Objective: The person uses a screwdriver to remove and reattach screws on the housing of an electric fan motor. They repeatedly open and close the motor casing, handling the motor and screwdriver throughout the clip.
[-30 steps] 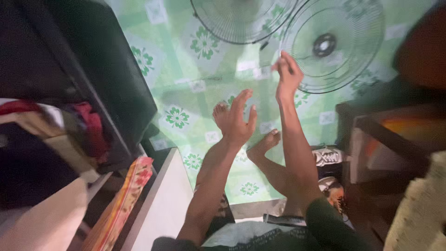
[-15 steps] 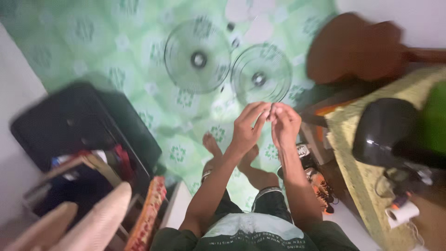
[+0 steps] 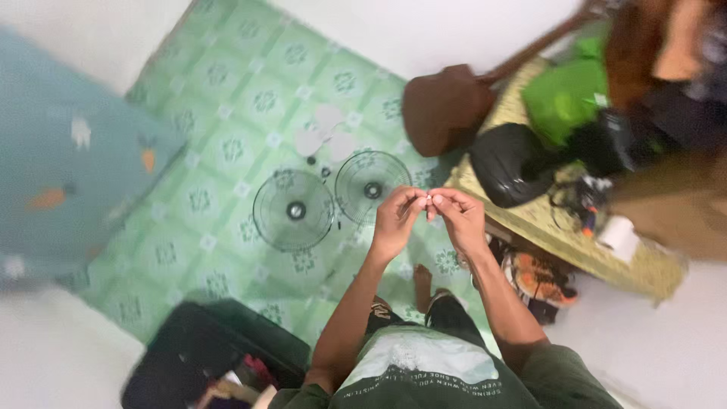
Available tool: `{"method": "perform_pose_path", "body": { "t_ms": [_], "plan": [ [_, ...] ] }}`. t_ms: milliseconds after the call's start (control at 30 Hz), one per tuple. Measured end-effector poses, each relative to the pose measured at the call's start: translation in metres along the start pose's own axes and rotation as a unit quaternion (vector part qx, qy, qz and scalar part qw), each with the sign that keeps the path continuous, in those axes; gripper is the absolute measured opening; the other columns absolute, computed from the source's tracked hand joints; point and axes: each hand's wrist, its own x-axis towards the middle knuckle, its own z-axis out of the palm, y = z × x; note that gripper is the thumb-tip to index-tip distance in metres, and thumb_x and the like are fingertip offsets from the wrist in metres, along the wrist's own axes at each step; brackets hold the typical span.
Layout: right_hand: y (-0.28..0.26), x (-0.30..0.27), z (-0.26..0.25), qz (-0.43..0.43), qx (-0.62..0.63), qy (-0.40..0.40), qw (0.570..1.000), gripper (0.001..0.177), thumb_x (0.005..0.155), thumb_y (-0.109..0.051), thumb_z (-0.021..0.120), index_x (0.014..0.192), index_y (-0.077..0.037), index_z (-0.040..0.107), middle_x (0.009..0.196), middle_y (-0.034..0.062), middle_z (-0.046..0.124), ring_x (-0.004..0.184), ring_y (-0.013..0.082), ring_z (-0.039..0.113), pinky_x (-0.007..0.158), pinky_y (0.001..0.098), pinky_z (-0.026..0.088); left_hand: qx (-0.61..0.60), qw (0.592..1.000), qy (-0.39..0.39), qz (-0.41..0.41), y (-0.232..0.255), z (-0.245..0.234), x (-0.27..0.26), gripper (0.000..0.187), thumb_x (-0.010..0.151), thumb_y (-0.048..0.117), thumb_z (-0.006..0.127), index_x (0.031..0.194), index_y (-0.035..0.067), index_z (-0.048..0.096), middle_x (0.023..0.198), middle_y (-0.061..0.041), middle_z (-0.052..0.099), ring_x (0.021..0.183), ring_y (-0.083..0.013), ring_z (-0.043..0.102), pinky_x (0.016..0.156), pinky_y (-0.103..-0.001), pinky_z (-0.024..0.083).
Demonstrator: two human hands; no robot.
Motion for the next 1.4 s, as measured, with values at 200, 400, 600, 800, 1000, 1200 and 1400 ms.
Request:
{"method": "perform_pose_path", "body": {
  "t_ms": [200,400,600,800,1000,1200,1400],
  "plan": [
    [-0.059,-0.041,-0.022,-0.029,-0.055,0.102,0.993,0.024,0.098,-0.008,0.070,0.117,0.007,0.071,0.102,0.0137,0.075,0.082,0.0169,0.068,0.080,0.0334,0.058,-0.088,0.985,-0.115,-0.093,-0.009,0.054,0.008,0.013,0.107,0.012,0.059,0.108,0.000,0.064,0.093,-0.006,0.069,0.086,-0.0133,0.066,0.084,-0.028,0.053],
    [-0.078,-0.077,-0.093,-0.074,-0.068,0.179,0.979,0.026,0.099,-0.015,0.070,0.117,0.003,0.073,0.099,0.0091,0.077,0.081,0.0158,0.071,0.077,0.0339,0.061,-0.113,0.975,-0.101,-0.160,-0.030,0.107,0.023,0.008,0.100,0.003,0.065,0.105,-0.002,0.068,0.096,-0.011,0.073,0.087,-0.0188,0.070,0.086,-0.033,0.058],
    [-0.046,-0.070,-0.266,-0.037,-0.237,0.388,0.890,0.029,0.099,-0.022,0.073,0.118,0.000,0.072,0.102,0.0127,0.072,0.086,0.0212,0.070,0.078,0.0354,0.058,-0.140,0.978,-0.087,-0.127,-0.041,0.141,0.059,0.010,0.097,-0.006,0.068,0.107,-0.004,0.069,0.098,-0.015,0.074,0.086,-0.0224,0.071,0.086,-0.038,0.059],
    [-0.023,-0.054,-0.430,0.091,-0.564,0.457,0.682,0.053,0.096,-0.034,0.078,0.130,0.004,0.064,0.125,0.0260,0.062,0.108,0.0373,0.063,0.093,0.0488,0.053,-0.168,0.975,-0.073,-0.125,-0.048,0.181,0.087,0.012,0.098,-0.001,0.066,0.109,-0.004,0.070,0.098,-0.013,0.072,0.089,-0.0221,0.071,0.088,-0.037,0.059],
    [-0.015,-0.046,-0.482,0.266,-0.575,0.417,0.651,0.067,0.093,-0.042,0.076,0.135,0.006,0.058,0.131,0.0304,0.059,0.115,0.0440,0.061,0.095,0.0545,0.052,-0.242,0.959,-0.056,-0.136,-0.054,0.217,0.093,0.012,0.101,0.002,0.064,0.110,-0.004,0.068,0.103,-0.010,0.069,0.094,-0.0191,0.067,0.093,-0.038,0.058],
    [-0.001,-0.042,-0.509,0.365,-0.556,0.319,0.675,0.070,0.096,-0.051,0.068,0.133,0.007,0.060,0.122,0.0312,0.066,0.108,0.0459,0.066,0.090,0.0568,0.055,-0.253,0.955,-0.066,-0.138,-0.046,0.237,0.087,0.013,0.105,0.009,0.062,0.111,-0.002,0.065,0.104,-0.008,0.065,0.096,-0.0173,0.064,0.095,-0.036,0.055],
    [-0.005,-0.039,-0.503,0.312,-0.579,0.326,0.679,0.068,0.100,-0.055,0.063,0.120,0.010,0.069,0.113,0.0334,0.071,0.104,0.0486,0.068,0.085,0.0575,0.055,-0.233,0.962,-0.101,-0.096,-0.035,0.249,0.092,0.015,0.109,0.014,0.060,0.105,0.000,0.064,0.102,-0.008,0.061,0.094,-0.0184,0.061,0.092,-0.036,0.055]
  ]
}}
